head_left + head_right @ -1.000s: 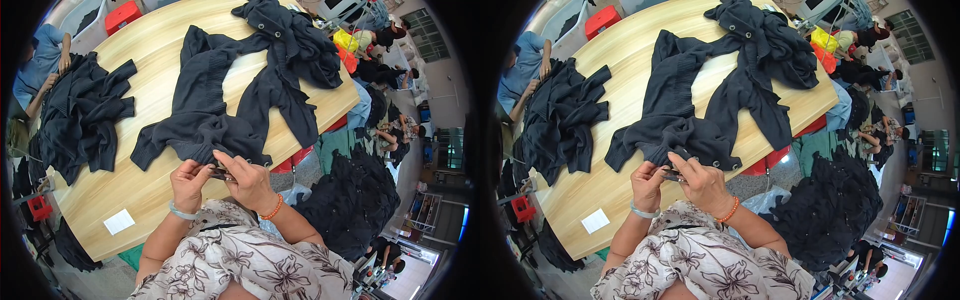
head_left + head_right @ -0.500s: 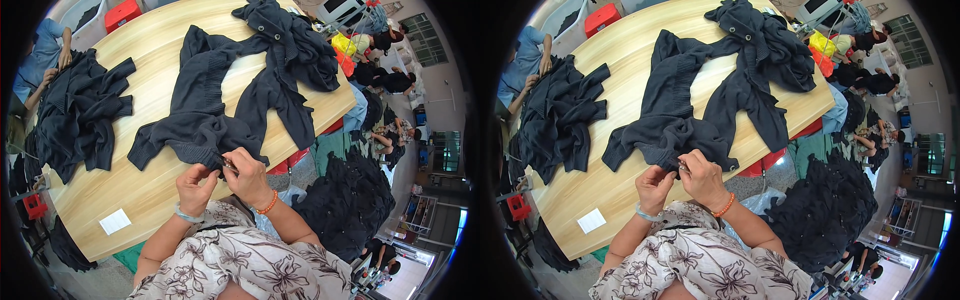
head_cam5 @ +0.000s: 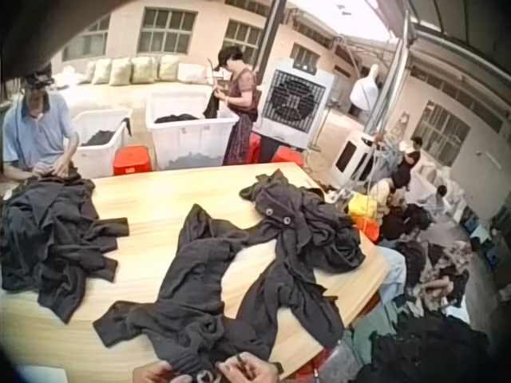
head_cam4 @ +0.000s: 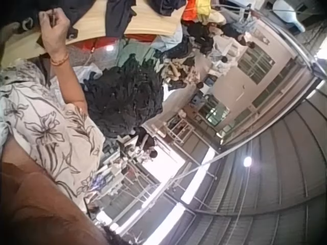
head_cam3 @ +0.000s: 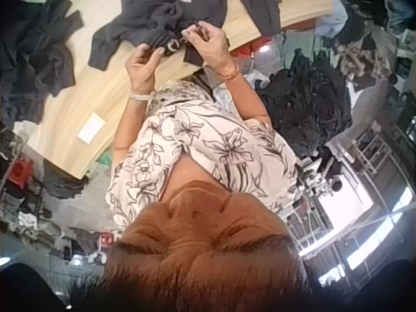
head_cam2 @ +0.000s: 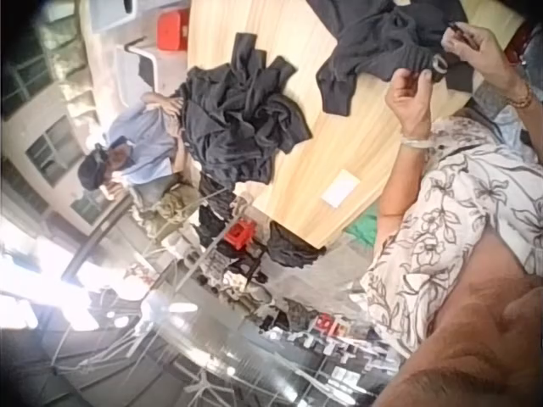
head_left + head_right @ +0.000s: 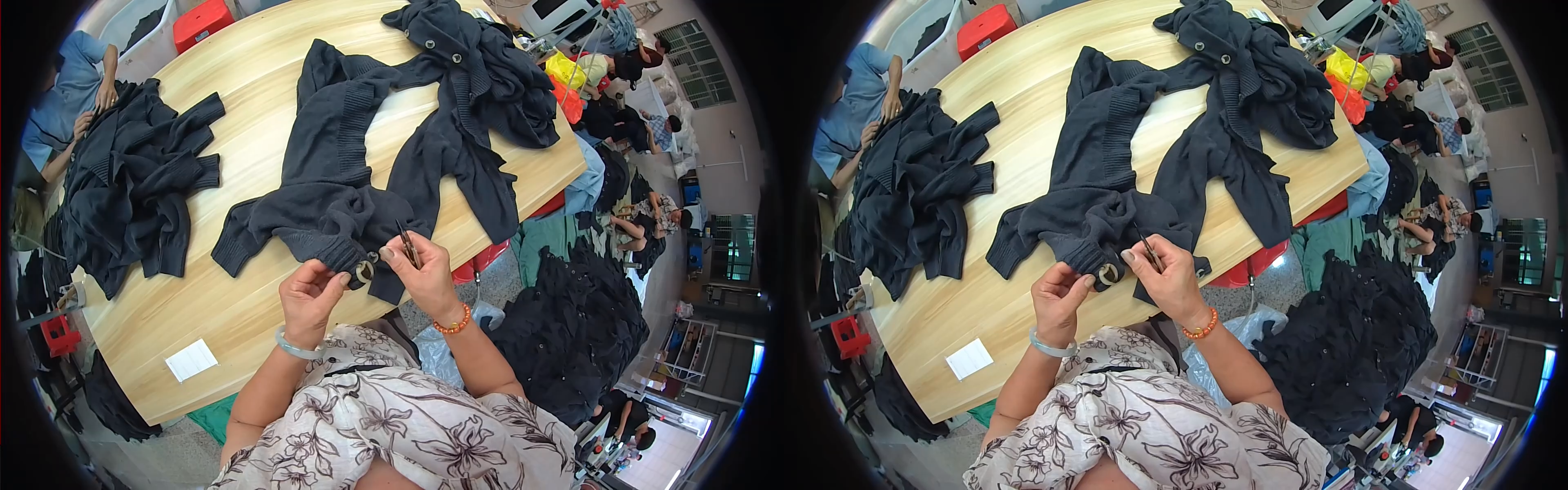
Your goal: Trim loose threads from black garments using scissors on a work table.
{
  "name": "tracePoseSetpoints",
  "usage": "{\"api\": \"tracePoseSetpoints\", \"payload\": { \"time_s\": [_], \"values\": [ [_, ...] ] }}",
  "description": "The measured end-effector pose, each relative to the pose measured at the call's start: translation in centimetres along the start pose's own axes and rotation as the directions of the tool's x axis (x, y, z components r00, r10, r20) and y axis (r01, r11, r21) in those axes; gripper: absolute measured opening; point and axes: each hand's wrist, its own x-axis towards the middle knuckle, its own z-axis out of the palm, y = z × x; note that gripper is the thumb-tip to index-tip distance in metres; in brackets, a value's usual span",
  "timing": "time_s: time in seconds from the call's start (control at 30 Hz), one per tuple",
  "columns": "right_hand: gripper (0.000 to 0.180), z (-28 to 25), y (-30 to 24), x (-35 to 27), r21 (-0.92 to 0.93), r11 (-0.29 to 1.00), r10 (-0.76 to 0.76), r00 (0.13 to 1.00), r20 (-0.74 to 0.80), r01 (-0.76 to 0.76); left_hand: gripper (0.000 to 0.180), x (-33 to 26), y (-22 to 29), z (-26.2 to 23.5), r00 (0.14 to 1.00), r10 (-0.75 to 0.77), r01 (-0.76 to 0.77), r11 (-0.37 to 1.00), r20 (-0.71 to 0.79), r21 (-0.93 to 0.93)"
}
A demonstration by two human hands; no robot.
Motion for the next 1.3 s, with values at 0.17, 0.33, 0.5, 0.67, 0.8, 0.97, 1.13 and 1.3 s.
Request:
{"api": "tracePoseSetpoints", "payload": {
  "time_s": [0.17,0.33,0.5,0.67,0.8,0.97,1.13,1.3],
  "values": [
    [0.019,0.7,1.3,-0.2,0.035,0.986,-0.161,0.987,0.007,0.161,0.033,0.7,0.5,-2.0,0.982,-0.112,0.168,0.887,0.154,-0.43],
    [0.051,3.6,2.7,0.4,0.006,0.951,-0.307,0.943,0.127,0.309,0.042,0.6,1.3,-4.5,0.981,-0.093,0.178,0.77,0.169,-0.612],
    [0.029,5.4,2.8,1.0,-0.054,0.965,-0.252,0.962,0.105,0.258,0.044,1.0,0.5,-5.8,0.986,-0.148,0.161,0.74,0.075,-0.654],
    [0.027,3.3,-0.3,1.0,-0.169,0.915,-0.31,0.908,0.283,0.366,0.041,-1.0,-0.6,-4.2,0.95,-0.282,0.311,0.838,0.132,-0.449],
    [0.032,1.9,-0.9,1.1,-0.117,0.928,-0.301,0.896,0.328,0.355,0.023,-0.3,-0.1,-3.3,0.943,-0.282,0.328,0.872,0.175,-0.364],
    [0.036,1.3,-1.0,0.2,-0.032,0.958,-0.286,0.958,-0.009,0.285,0.021,-0.2,1.4,-2.0,0.925,-0.324,0.379,0.815,0.197,-0.439],
    [0.037,2.3,-0.7,-1.4,-0.055,0.916,-0.398,0.917,-0.002,0.398,0.018,-0.6,1.8,-0.1,0.926,-0.341,0.375,0.789,0.161,-0.486],
    [0.034,3.0,0.1,-1.2,0.101,0.916,-0.386,0.922,-0.032,0.387,0.016,-1.1,2.1,0.7,0.948,-0.268,0.316,0.844,0.169,-0.434]
  ]
}}
